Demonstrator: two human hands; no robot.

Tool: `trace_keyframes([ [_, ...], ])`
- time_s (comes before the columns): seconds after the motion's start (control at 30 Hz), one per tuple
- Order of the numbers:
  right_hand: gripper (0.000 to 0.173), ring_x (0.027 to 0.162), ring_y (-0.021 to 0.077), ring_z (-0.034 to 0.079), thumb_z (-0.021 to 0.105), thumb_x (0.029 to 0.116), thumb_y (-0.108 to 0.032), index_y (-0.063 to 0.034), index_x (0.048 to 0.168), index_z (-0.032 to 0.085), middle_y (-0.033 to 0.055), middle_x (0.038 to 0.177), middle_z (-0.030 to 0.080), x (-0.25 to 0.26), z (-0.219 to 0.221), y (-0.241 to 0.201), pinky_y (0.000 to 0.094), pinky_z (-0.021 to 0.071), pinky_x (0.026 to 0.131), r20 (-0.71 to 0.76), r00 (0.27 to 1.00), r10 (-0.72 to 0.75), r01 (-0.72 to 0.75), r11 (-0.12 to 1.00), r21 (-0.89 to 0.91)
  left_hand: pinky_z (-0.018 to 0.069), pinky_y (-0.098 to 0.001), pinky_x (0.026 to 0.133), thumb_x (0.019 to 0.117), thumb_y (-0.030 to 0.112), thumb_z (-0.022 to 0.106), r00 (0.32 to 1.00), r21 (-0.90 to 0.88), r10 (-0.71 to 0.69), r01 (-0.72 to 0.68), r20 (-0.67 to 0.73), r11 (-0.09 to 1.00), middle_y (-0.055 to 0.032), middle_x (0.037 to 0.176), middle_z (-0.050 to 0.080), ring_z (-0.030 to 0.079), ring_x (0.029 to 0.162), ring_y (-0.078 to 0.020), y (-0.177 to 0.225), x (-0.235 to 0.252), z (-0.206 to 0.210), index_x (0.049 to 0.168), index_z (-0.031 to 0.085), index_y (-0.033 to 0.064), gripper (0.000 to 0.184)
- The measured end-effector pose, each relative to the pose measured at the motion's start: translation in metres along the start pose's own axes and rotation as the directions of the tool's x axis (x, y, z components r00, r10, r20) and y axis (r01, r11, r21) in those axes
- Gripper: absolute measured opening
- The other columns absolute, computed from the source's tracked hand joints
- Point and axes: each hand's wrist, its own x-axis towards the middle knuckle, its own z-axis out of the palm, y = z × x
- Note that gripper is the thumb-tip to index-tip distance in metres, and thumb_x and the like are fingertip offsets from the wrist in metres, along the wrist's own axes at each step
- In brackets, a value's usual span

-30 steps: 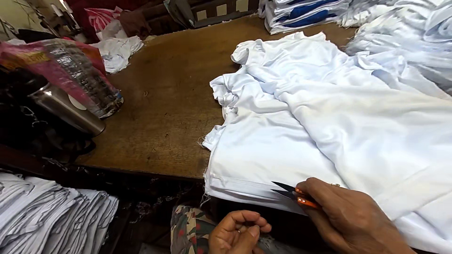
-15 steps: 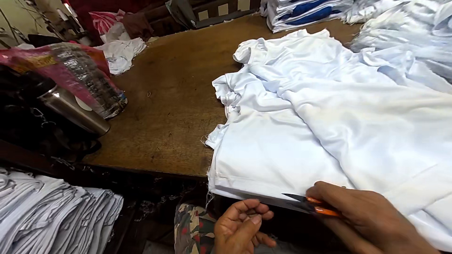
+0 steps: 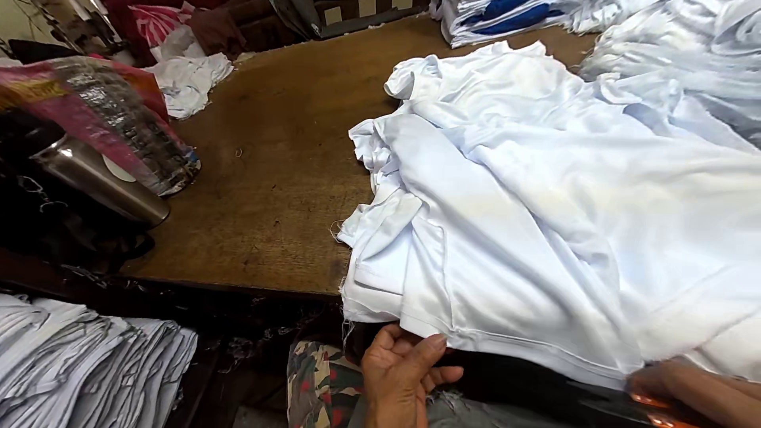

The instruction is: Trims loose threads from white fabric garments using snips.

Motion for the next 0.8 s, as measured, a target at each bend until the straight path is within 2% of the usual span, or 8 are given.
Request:
trace_keyframes([
  [0.13, 0.028, 0.072, 0.0335, 0.067, 0.066, 0.0986, -0.018, 0.0059, 0.113, 0.064, 0.0248, 0.088, 0.068, 0.025, 0.016, -0.020, 0.0483, 0.0541, 0.062, -0.191, 0.980, -0.052, 0.087, 0.979, 0.182, 0.0643, -0.0418, 0.064, 0.0844, -0.014, 0.072, 0.999, 0.063, 0.035, -0.032, -0.040, 0.997, -0.0231, 0.094, 0.072, 0.074, 0.076, -0.0285, -0.002, 0.001, 0.008, 0.119, 0.053, -0.0106, 0.040],
  [0.23, 0.032, 0.066, 0.0213, 0.064, 0.070, 0.0972, -0.026, -0.0013, 0.117, 0.067, 0.0142, 0.084, 0.069, 0.059, 0.043, -0.037, 0.0393, 0.0528, 0.057, -0.326, 0.939, -0.106, 0.182, 0.961, 0.210, 0.0641, -0.0398, 0.060, 0.0845, -0.016, 0.069, 0.997, 0.080, 0.079, -0.080, 0.007, 0.994, -0.0236, 0.095, 0.072, 0.074, 0.073, -0.0277, -0.001, -0.003, 0.009, 0.120, 0.050, -0.0101, 0.041],
  [0.3, 0.027, 0.067, 0.0151, 0.064, 0.065, 0.0977, -0.029, -0.0067, 0.113, 0.069, 0.0073, 0.085, 0.071, 0.079, 0.062, -0.035, 0.0349, 0.0531, 0.056, -0.408, 0.900, -0.157, 0.237, 0.959, 0.154, 0.0642, -0.0389, 0.060, 0.0840, -0.017, 0.068, 0.993, 0.076, 0.113, -0.116, 0.033, 0.990, -0.0229, 0.095, 0.072, 0.075, 0.073, -0.0269, -0.002, -0.005, 0.007, 0.121, 0.048, -0.0099, 0.043],
  [0.37, 0.020, 0.064, 0.0106, 0.061, 0.056, 0.0982, -0.027, -0.0115, 0.100, 0.069, 0.0016, 0.079, 0.067, 0.090, 0.075, -0.031, 0.0303, 0.0490, 0.052, -0.466, 0.857, -0.219, 0.283, 0.956, 0.071, 0.0648, -0.0397, 0.064, 0.0830, -0.019, 0.066, 0.990, 0.061, 0.132, -0.135, 0.052, 0.989, -0.0229, 0.098, 0.072, 0.075, 0.076, -0.0271, -0.004, -0.007, 0.004, 0.123, 0.047, -0.0104, 0.045],
  [0.47, 0.023, 0.064, 0.0216, 0.063, 0.051, 0.1031, -0.022, -0.0057, 0.099, 0.067, 0.0109, 0.079, 0.066, 0.078, 0.067, -0.042, 0.0384, 0.0471, 0.050, -0.345, 0.895, -0.284, 0.320, 0.946, 0.051, 0.0640, -0.0372, 0.069, 0.0831, -0.018, 0.065, 0.992, 0.059, 0.119, -0.122, 0.042, 0.991, -0.0213, 0.098, 0.072, 0.075, 0.078, -0.0242, -0.006, -0.007, -0.001, 0.125, 0.047, -0.0098, 0.047],
  [0.57, 0.019, 0.066, 0.0315, 0.065, 0.054, 0.1019, -0.014, 0.0004, 0.102, 0.066, 0.0191, 0.081, 0.066, 0.057, 0.064, -0.055, 0.0450, 0.0487, 0.052, -0.219, 0.938, -0.269, 0.295, 0.951, 0.096, 0.0642, -0.0388, 0.075, 0.0857, -0.015, 0.065, 0.989, 0.040, 0.093, -0.098, 0.117, 0.994, -0.0231, 0.103, 0.070, 0.074, 0.080, -0.0251, -0.005, -0.008, -0.003, 0.127, 0.044, -0.0107, 0.047],
  [0.67, 0.018, 0.065, 0.0328, 0.064, 0.055, 0.1016, -0.012, 0.0020, 0.102, 0.066, 0.0199, 0.078, 0.064, 0.045, 0.075, -0.059, 0.0447, 0.0486, 0.051, -0.249, 0.932, -0.264, 0.290, 0.954, 0.076, 0.0619, -0.0384, 0.085, 0.0752, -0.009, 0.081, 0.960, 0.077, 0.132, -0.155, 0.247, 0.985, -0.0205, 0.109, 0.069, 0.073, 0.095, -0.0234, -0.009, -0.006, -0.004, 0.127, 0.042, -0.0092, 0.065],
  [0.8, 0.023, 0.068, 0.0326, 0.065, 0.056, 0.1029, -0.019, 0.0012, 0.106, 0.067, 0.0198, 0.081, 0.065, 0.036, 0.084, -0.056, 0.0438, 0.0500, 0.054, -0.309, 0.922, -0.232, 0.269, 0.960, 0.083, 0.0619, -0.0430, 0.089, 0.0710, -0.014, 0.082, 0.960, 0.101, 0.111, -0.141, 0.258, 0.985, -0.0232, 0.112, 0.067, 0.072, 0.102, -0.0285, -0.011, -0.004, -0.005, 0.130, 0.040, -0.0102, 0.072],
])
